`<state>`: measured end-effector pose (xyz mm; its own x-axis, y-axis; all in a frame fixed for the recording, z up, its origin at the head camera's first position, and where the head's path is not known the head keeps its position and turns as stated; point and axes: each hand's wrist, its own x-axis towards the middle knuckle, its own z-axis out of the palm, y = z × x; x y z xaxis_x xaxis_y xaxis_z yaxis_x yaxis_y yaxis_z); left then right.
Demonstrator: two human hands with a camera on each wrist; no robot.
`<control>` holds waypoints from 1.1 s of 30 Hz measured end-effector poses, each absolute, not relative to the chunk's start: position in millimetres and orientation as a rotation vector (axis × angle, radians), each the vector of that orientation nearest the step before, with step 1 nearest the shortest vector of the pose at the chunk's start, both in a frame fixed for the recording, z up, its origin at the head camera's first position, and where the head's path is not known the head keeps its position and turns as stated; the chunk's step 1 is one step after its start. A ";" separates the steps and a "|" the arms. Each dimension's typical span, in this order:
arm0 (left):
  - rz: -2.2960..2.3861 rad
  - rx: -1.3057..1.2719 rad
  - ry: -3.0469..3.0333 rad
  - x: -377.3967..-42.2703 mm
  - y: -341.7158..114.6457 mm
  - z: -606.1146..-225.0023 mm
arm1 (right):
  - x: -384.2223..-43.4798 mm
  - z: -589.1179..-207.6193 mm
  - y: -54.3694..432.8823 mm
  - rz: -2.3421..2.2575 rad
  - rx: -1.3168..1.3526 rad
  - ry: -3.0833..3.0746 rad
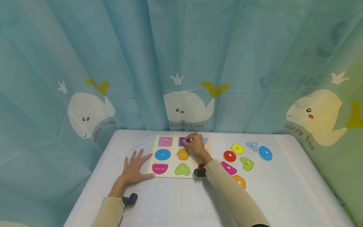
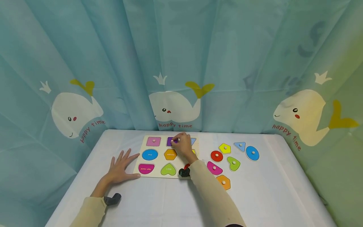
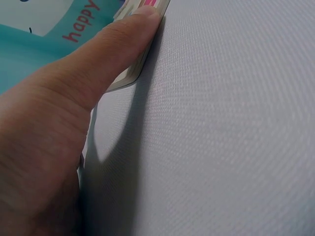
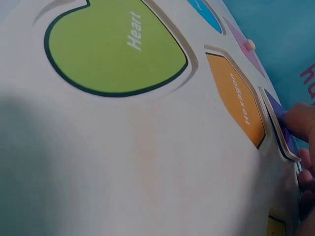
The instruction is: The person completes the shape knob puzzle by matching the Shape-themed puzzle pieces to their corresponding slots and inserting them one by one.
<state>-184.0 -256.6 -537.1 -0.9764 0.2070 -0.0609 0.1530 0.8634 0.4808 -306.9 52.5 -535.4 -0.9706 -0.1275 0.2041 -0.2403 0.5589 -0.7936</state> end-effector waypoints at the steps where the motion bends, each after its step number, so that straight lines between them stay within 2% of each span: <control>1: 0.737 0.282 2.924 -184.0 -256.7 -537.0 | -307.0 -535.3 52.7 1.381 0.312 -2.670; 17: 0.745 0.280 2.937 -185.7 -257.9 -531.8 | -315.9 -535.8 50.2 1.225 0.347 -2.718; 33: 0.736 0.277 2.929 -183.0 -256.4 -535.0 | -313.0 -539.8 52.4 1.275 0.267 -2.771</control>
